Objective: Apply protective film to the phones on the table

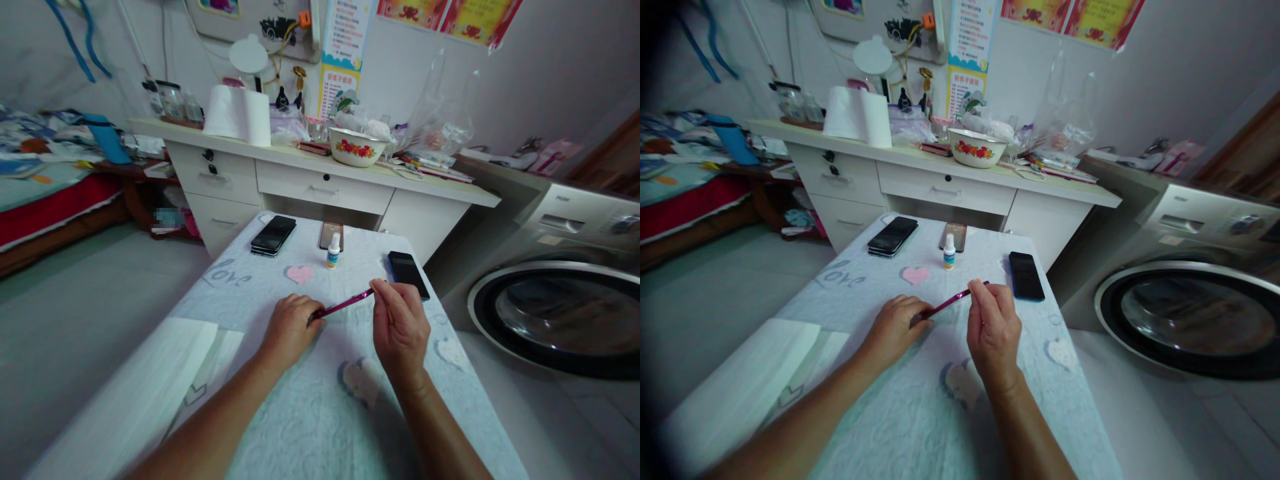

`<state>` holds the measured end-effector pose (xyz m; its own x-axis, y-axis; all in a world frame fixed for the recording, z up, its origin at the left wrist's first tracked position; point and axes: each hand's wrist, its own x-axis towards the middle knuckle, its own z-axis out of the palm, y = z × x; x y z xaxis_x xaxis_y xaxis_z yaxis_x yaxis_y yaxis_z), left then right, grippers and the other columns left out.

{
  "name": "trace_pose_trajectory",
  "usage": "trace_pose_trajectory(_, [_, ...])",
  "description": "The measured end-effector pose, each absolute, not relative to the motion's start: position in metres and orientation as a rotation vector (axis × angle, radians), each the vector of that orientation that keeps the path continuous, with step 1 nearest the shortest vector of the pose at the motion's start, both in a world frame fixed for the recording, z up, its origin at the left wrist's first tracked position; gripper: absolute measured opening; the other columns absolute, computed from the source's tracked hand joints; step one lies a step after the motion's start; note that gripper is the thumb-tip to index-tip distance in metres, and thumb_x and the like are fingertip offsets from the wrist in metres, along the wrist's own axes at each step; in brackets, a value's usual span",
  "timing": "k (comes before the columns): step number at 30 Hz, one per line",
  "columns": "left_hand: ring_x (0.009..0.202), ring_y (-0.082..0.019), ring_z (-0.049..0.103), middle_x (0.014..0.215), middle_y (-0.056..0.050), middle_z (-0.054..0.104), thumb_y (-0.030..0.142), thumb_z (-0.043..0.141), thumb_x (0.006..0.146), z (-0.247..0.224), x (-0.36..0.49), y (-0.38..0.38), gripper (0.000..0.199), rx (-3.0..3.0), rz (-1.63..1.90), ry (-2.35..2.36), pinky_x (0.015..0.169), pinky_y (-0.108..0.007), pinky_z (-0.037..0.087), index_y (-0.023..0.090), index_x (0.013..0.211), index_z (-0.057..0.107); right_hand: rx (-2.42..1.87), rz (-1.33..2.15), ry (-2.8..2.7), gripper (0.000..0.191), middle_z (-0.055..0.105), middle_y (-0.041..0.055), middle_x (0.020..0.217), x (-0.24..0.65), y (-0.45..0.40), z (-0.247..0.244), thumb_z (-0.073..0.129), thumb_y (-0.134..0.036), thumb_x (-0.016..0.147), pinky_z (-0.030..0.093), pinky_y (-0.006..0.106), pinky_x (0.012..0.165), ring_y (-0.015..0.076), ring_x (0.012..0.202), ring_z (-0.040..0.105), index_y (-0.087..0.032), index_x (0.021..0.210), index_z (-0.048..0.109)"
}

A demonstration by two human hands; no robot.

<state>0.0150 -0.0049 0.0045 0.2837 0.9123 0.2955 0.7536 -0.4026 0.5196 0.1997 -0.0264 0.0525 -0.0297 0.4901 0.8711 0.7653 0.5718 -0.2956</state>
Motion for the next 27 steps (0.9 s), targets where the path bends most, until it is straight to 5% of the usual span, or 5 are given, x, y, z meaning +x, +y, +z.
trace_pose_trajectory(14, [0.084,-0.016,0.058,0.088,-0.005,0.064,0.019,0.058,0.085,0.026,0.022,-0.029,0.015,2.264,1.443,1.189,0.074,-0.028,0.047,0.020,0.099,0.063,-1.029,-0.183,-1.738,0.038,0.058,0.0058,0.091,0.187,-0.036,0.049,0.050,-0.006,0.084,0.053,0.028,0.072,0.0147,0.081,0.060,-0.022,0.117,0.060])
trace_pose_trajectory(27, [0.084,-0.017,0.057,0.087,-0.005,0.065,0.016,0.055,0.086,0.025,0.023,-0.028,0.012,2.323,1.524,1.305,0.076,-0.031,0.048,0.019,0.096,0.062,-0.990,-0.146,-1.811,0.044,0.058,0.0063,0.095,0.182,-0.041,0.044,0.049,-0.005,0.084,0.053,0.028,0.073,0.0148,0.085,0.059,-0.023,0.124,0.055])
